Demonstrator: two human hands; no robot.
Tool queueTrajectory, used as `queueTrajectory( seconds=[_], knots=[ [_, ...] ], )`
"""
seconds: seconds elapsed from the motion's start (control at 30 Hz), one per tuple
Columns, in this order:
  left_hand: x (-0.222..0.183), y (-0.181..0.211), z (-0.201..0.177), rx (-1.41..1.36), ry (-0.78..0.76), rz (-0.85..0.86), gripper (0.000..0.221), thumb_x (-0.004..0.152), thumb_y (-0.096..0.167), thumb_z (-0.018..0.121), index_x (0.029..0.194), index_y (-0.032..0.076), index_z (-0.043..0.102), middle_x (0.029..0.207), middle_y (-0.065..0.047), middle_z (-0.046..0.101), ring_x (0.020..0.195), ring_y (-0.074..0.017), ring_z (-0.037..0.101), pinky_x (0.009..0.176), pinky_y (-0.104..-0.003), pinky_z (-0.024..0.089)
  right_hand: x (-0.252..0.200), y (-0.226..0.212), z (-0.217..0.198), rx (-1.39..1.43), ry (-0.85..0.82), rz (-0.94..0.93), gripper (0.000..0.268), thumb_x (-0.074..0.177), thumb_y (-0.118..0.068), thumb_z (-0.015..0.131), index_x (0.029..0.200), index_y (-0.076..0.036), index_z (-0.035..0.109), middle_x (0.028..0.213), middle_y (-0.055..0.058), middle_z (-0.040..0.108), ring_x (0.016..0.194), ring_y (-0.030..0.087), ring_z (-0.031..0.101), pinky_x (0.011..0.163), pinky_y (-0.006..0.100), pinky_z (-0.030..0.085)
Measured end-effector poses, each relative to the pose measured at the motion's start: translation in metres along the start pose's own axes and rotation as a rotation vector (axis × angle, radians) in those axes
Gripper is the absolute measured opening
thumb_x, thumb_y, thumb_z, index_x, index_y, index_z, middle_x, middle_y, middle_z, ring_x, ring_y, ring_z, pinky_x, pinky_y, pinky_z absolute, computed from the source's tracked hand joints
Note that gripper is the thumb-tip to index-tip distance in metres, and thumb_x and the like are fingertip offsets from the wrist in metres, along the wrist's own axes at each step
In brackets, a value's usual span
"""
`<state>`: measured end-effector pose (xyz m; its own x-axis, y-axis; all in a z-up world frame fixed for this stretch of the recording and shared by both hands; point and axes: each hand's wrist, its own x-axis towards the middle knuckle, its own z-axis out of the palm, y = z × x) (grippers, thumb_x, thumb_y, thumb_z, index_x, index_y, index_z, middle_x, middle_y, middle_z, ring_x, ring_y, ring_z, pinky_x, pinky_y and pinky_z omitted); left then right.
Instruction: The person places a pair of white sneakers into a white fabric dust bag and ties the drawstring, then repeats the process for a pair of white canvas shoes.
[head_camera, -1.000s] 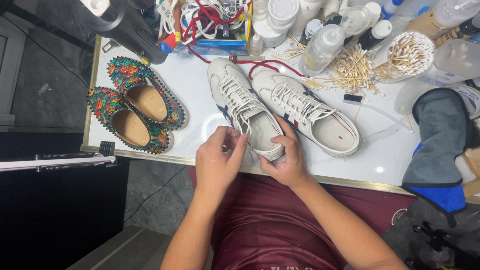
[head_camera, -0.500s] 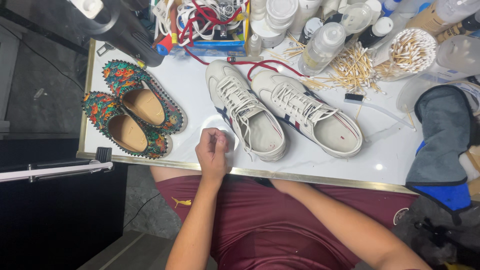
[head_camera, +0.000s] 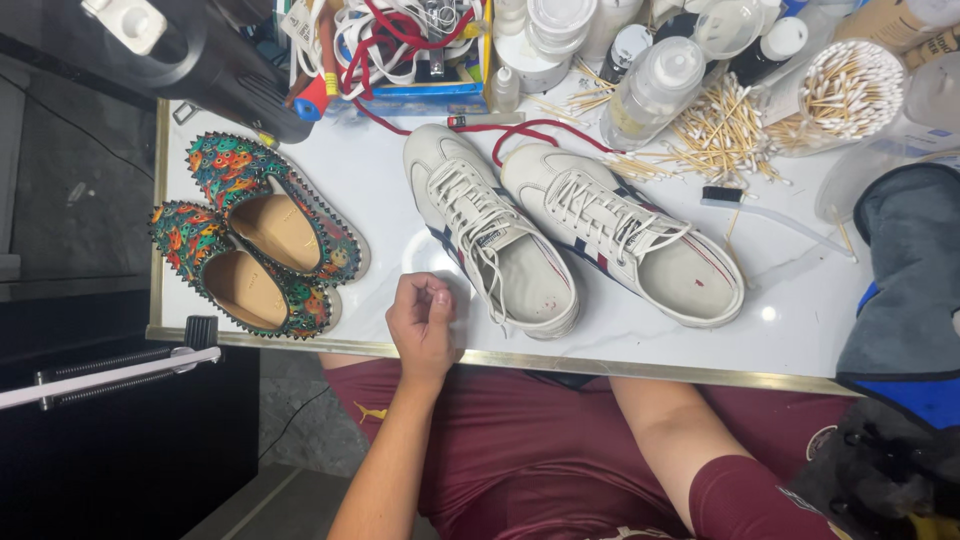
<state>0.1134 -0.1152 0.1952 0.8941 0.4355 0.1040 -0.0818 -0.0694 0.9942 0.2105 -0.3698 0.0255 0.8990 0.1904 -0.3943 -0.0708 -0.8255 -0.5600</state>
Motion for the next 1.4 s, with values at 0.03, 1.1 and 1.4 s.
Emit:
queueTrajectory(
  seconds=[0.03, 1.1, 1.4],
  knots=[
    [-0.001, 0.001, 0.000, 0.011, 0.007, -0.009, 0.013, 0.103, 0.013, 0.059, 0.102, 0.001, 0.054, 0.080, -0.001, 0.057, 0.068, -0.0071, 0.052, 0.063, -0.023, 0.044, 0.000, 0.003, 0.001, -0.005, -0.002, 0.014, 0.019, 0.086, -0.013, 0.067, 0.104, -0.009, 0.064, 0.106, 0.013, 0.063, 0.099, 0.035, 0.064, 0.088, 0.045, 0.052],
    [-0.008, -0.004, 0.000, 0.133, 0.036, -0.073, 0.008, 0.100, 0.003, 0.062, 0.101, 0.000, 0.055, 0.084, 0.000, 0.057, 0.071, -0.0039, 0.050, 0.063, -0.020, 0.042, 0.038, -0.004, 0.006, -0.096, 0.003, -0.045, 0.031, 0.087, -0.009, 0.064, 0.118, -0.011, 0.065, 0.122, 0.014, 0.060, 0.114, 0.036, 0.061, 0.099, 0.046, 0.049],
    [-0.009, -0.003, -0.002, 0.166, 0.040, -0.091, 0.009, 0.098, 0.002, 0.062, 0.102, -0.001, 0.054, 0.085, 0.000, 0.059, 0.070, -0.0040, 0.051, 0.063, -0.019, 0.042, 0.042, -0.010, 0.010, -0.118, -0.006, -0.085, 0.035, 0.088, -0.008, 0.064, 0.122, -0.011, 0.065, 0.127, 0.014, 0.059, 0.118, 0.037, 0.060, 0.102, 0.046, 0.048]
  ],
)
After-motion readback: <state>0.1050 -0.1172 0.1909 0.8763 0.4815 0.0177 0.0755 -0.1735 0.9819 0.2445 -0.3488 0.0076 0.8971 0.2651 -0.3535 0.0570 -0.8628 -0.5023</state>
